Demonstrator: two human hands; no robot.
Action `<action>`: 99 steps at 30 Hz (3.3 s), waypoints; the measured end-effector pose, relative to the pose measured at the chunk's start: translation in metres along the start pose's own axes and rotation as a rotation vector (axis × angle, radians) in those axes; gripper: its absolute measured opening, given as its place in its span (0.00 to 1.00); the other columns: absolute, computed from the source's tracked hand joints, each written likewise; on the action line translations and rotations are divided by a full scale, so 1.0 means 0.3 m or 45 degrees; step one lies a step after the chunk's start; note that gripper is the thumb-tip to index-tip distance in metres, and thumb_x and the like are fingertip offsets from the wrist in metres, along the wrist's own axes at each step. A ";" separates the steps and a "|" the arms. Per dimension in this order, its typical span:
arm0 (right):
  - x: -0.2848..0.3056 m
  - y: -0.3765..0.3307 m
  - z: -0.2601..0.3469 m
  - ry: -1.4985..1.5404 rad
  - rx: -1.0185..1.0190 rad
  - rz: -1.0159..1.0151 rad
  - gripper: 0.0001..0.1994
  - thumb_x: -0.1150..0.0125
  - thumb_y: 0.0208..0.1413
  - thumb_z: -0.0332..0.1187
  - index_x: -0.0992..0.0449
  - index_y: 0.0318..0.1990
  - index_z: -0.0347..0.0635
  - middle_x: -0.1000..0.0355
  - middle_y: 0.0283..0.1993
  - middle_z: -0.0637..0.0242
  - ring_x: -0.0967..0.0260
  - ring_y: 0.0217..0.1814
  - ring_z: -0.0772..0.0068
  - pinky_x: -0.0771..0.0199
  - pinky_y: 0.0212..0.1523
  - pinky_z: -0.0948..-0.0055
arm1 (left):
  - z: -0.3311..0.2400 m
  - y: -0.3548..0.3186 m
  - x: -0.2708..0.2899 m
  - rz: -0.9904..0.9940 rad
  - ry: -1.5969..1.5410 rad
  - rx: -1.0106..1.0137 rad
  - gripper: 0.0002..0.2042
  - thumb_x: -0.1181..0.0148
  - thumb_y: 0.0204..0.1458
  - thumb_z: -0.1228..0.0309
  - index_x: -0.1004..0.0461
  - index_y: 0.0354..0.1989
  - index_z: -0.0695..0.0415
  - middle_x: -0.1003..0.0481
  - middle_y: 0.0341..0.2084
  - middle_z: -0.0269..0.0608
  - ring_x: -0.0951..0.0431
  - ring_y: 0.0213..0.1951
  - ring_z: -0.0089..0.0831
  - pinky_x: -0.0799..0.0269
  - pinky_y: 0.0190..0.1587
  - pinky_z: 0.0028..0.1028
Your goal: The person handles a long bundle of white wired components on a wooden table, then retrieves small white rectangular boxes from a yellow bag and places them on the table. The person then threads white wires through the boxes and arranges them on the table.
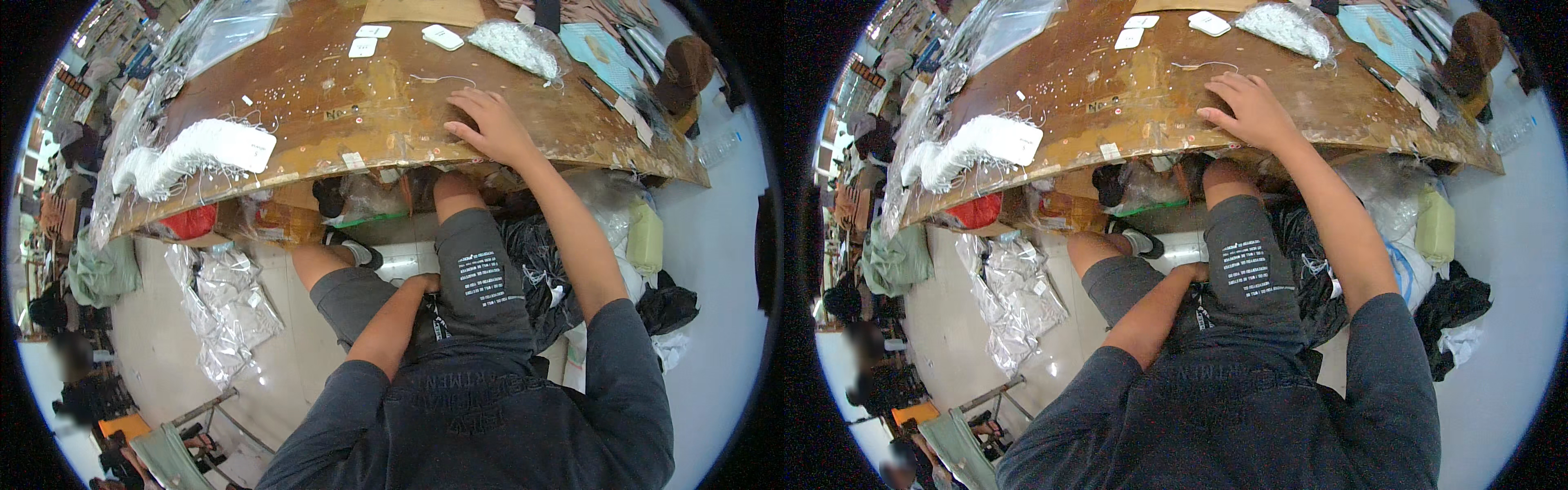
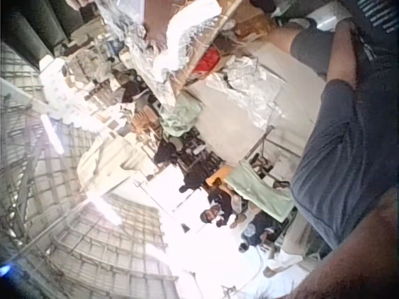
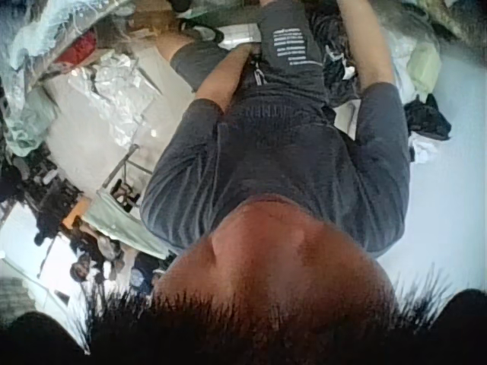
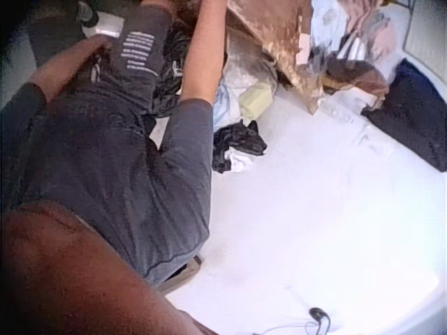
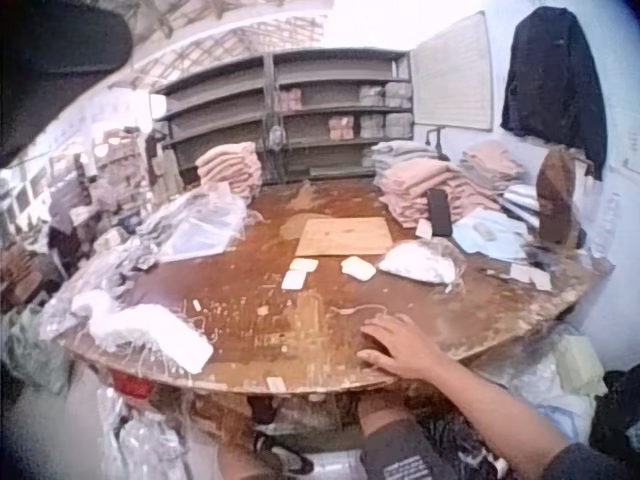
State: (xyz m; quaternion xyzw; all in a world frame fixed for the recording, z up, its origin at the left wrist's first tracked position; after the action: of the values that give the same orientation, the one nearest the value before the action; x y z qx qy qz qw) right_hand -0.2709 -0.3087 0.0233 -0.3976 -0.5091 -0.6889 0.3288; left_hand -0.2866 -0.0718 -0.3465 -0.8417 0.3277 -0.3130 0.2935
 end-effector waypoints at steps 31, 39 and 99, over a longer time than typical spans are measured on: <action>-0.213 0.323 0.256 0.236 -0.081 0.476 0.31 0.45 0.52 0.35 0.39 0.65 0.33 0.46 0.72 0.50 0.53 0.74 0.41 0.53 0.72 0.47 | -0.331 -0.940 1.026 -1.788 0.312 0.074 0.26 0.52 0.60 0.59 0.36 0.61 0.65 0.38 0.62 0.59 0.43 0.67 0.54 0.48 0.68 0.47; -0.220 0.330 0.248 0.211 -0.054 0.630 0.31 0.47 0.55 0.38 0.40 0.66 0.32 0.47 0.72 0.48 0.54 0.75 0.40 0.56 0.72 0.43 | -0.342 -0.956 1.049 -1.609 0.113 0.066 0.27 0.54 0.62 0.57 0.38 0.63 0.64 0.41 0.65 0.54 0.46 0.69 0.51 0.53 0.70 0.46; 0.243 -0.722 0.406 0.238 -2.271 -0.807 0.30 0.42 0.60 0.42 0.40 0.65 0.34 0.40 0.66 0.45 0.42 0.67 0.43 0.39 0.65 0.55 | -1.329 -0.337 0.890 -0.541 1.182 -1.048 0.26 0.47 0.58 0.55 0.36 0.65 0.48 0.49 0.70 0.51 0.54 0.71 0.56 0.61 0.68 0.62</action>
State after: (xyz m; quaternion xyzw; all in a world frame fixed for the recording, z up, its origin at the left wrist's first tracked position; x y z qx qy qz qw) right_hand -0.4648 -0.1374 0.0125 -0.2886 0.1484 -0.9098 -0.2586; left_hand -0.3789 -0.3212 0.0656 -0.7091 0.3398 -0.5441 -0.2928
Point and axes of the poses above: each hand's wrist, its own y-axis towards the middle knuckle, its own x-axis out of the back of the hand, z = x × y, the point moved 4 cm from there along y, towards the middle knuckle
